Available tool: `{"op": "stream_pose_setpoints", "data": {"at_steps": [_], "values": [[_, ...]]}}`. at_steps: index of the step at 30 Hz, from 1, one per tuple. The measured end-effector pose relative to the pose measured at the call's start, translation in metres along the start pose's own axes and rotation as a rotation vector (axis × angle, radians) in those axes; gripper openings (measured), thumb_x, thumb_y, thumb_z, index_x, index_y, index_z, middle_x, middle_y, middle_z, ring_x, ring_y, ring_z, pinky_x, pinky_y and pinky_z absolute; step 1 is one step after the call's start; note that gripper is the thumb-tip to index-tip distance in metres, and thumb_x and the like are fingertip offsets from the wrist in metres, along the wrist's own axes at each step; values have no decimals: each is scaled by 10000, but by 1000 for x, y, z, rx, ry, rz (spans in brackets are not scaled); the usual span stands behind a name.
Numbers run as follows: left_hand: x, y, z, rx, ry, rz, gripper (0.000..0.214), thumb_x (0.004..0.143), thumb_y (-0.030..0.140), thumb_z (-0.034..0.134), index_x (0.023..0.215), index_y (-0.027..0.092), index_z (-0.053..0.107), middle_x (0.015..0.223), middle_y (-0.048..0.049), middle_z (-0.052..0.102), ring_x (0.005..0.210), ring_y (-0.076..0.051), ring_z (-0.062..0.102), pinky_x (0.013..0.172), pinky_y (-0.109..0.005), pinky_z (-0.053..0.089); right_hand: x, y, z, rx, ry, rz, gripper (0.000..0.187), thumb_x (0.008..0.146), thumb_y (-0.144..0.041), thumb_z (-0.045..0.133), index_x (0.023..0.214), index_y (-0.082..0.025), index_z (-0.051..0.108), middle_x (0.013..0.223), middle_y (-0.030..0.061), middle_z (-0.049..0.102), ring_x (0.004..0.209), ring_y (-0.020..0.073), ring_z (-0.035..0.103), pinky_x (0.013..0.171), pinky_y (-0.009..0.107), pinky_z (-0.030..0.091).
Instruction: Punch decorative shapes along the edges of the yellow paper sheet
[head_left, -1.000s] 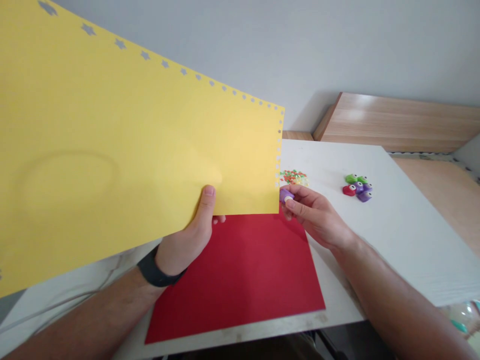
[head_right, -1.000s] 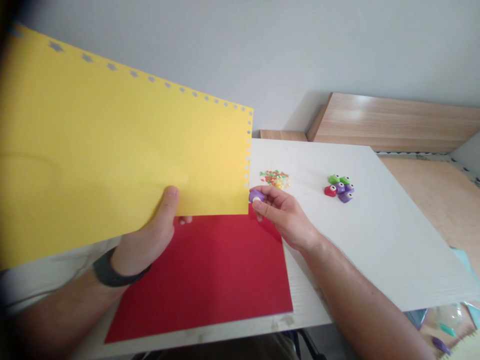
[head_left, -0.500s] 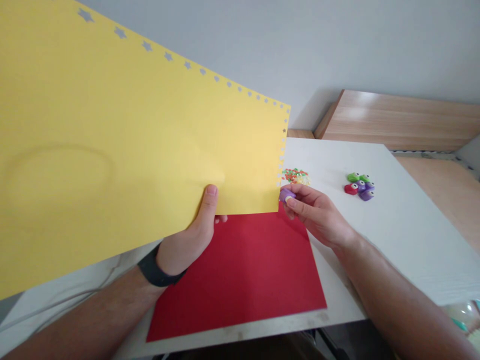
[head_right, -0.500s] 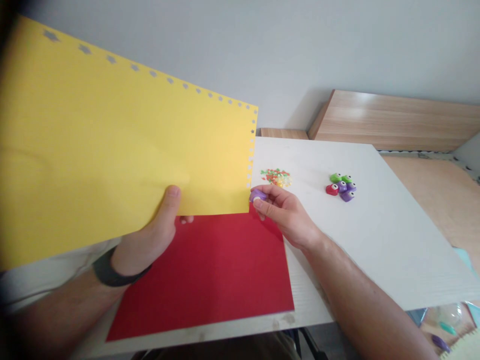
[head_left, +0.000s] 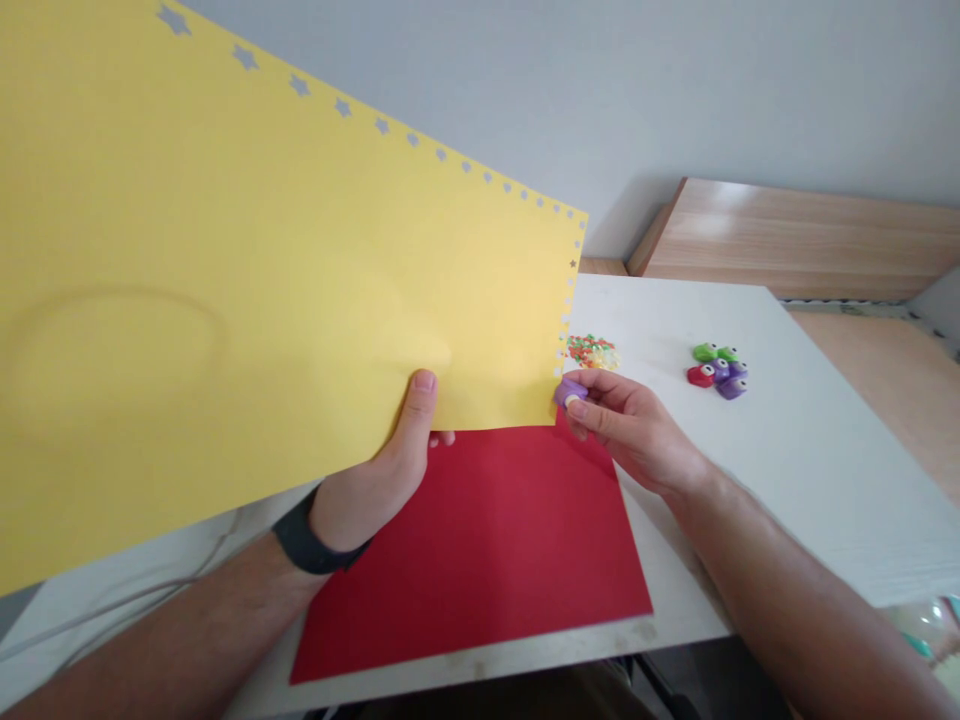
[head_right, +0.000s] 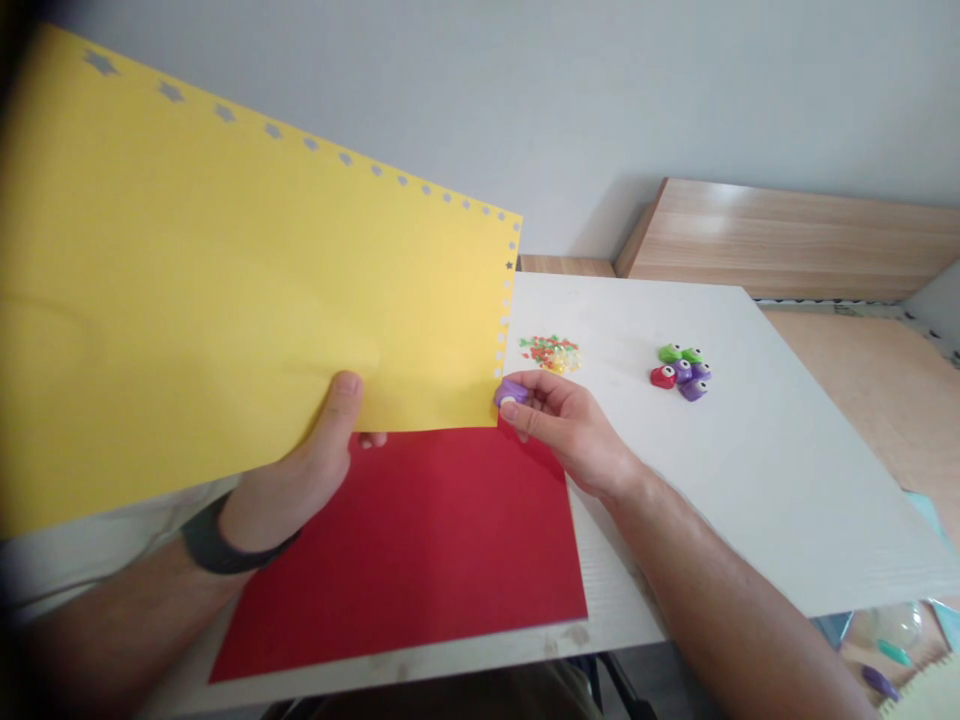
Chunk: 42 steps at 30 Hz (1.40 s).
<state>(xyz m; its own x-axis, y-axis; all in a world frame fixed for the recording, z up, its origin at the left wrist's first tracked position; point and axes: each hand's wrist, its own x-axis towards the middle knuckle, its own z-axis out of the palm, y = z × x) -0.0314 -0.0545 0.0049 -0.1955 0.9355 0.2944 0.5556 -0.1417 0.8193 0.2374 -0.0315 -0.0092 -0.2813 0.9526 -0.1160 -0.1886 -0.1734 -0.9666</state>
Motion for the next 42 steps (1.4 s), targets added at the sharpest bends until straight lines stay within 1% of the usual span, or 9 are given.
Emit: {"op": "stream_pose_setpoints", "data": {"at_steps": [5,7,11,18,23,26,31,37,42], "values": [[1,1,-1,-35,-33,-22,539,991,546,589,528,271,619,696,6,746,805,-195,752,1306,-424,365,0,-1,0,-30,16,6,336,832,-380,899,1107,-232,776,941,33,711,718,141,559,655,299,469],[1,1,-1,-33,-43,-24,533,993,541,587,534,273,621,683,10,741,788,-193,746,1303,-429,369,0,0,0,-28,9,19,335,836,-376,897,1111,-229,776,949,35,716,719,137,563,656,294,470],[1,0,-1,-25,-40,-18,522,980,552,595,534,280,624,719,12,764,832,-208,748,1303,-433,359,0,2,-1,-7,10,21,315,838,-345,902,1105,-227,783,944,26,717,729,128,568,665,278,467],[-1,-6,-1,-14,-41,6,464,962,506,634,553,286,643,758,35,785,875,-194,759,1315,-367,329,2,3,-3,13,1,-2,294,859,-308,893,1123,-232,789,938,7,719,723,98,564,666,243,457],[1,-2,-2,-14,-81,-8,483,987,499,585,558,284,633,678,35,744,784,-190,745,1276,-394,380,2,3,-1,9,-11,13,281,856,-307,897,1105,-231,791,926,5,720,717,92,569,665,239,460],[1,1,-2,-12,-83,-18,493,981,523,580,553,283,629,682,32,743,771,-190,740,1254,-401,404,2,3,-1,7,4,-3,291,856,-310,897,1115,-236,789,947,7,723,728,91,573,665,237,463],[0,0,-2,18,-82,16,514,975,555,582,539,285,627,737,30,771,846,-196,752,1276,-390,371,1,3,-1,12,10,-3,302,853,-311,898,1118,-229,779,946,7,719,739,96,576,674,241,470],[0,-1,-2,-9,-80,-24,490,972,511,598,541,281,627,710,39,764,830,-183,758,1313,-363,330,1,1,2,-4,-2,7,285,843,-300,905,1084,-222,774,949,8,731,774,102,607,728,251,494],[0,0,-2,-22,-64,-52,480,968,515,593,555,272,625,720,22,763,815,-193,755,1268,-403,409,0,1,3,-3,0,34,290,837,-304,910,1080,-221,773,979,18,750,806,116,636,738,260,500]]}}
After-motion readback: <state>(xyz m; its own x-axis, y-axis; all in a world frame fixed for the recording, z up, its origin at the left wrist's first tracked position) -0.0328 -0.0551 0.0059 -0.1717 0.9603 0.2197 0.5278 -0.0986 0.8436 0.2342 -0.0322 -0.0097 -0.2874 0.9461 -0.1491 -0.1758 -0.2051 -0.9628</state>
